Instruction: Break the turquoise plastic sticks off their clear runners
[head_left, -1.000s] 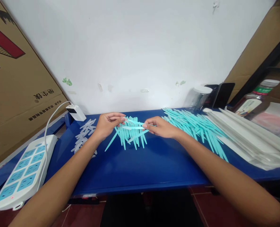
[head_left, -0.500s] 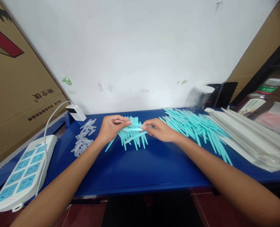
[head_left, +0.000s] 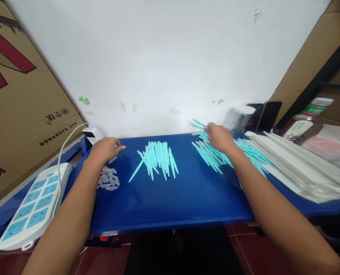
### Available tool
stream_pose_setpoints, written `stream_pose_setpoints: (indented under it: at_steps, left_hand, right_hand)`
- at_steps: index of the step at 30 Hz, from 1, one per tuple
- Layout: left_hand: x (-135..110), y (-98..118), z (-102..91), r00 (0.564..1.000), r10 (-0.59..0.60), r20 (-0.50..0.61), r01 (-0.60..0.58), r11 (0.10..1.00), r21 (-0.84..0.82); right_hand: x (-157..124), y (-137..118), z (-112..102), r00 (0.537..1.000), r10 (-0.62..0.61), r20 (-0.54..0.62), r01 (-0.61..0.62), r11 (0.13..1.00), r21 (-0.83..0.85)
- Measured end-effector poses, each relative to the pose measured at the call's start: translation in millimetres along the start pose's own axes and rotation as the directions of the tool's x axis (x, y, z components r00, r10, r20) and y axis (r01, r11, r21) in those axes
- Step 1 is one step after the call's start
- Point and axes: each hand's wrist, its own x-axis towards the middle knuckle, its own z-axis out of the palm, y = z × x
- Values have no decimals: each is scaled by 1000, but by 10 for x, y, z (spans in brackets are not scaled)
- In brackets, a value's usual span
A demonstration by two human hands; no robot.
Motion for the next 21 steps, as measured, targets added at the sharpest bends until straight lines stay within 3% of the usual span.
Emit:
stream_pose_setpoints:
  at_steps: [3, 6, 11, 13, 17, 19, 21]
  left_hand:
    - [42, -122, 38, 984, -47, 172, 49, 999, -2]
    - [58, -208, 49, 943, -67, 325, 88, 995, -52]
    - [94, -370, 100, 910, -94, 404, 145, 985, -98]
    - [130, -453, 162, 891, -114, 439, 186, 975, -125]
    - [222, -604, 311, 851, -139, 507, 251, 955, -159]
    - [256, -645, 366, 840, -139, 524, 261, 951, -166]
    - [269, -651, 392, 843, -129, 522, 258, 949, -183]
  right_hand:
    - [-6, 106, -77, 979, 123, 163, -86, 972, -218]
    - [-67, 105, -118, 938, 187, 292, -102, 954, -282]
    - [-233, 3, -179, 886, 254, 389, -119, 933, -339]
    - [-296, -71, -208, 895, 262, 361, -121, 921, -371]
    - [-395, -366, -164, 976, 110, 190, -55, 960, -275]
    - [-455, -593, -64, 983, -1, 186, 21, 994, -103]
    - [-530, -838, 71, 959, -112, 259, 103, 993, 50]
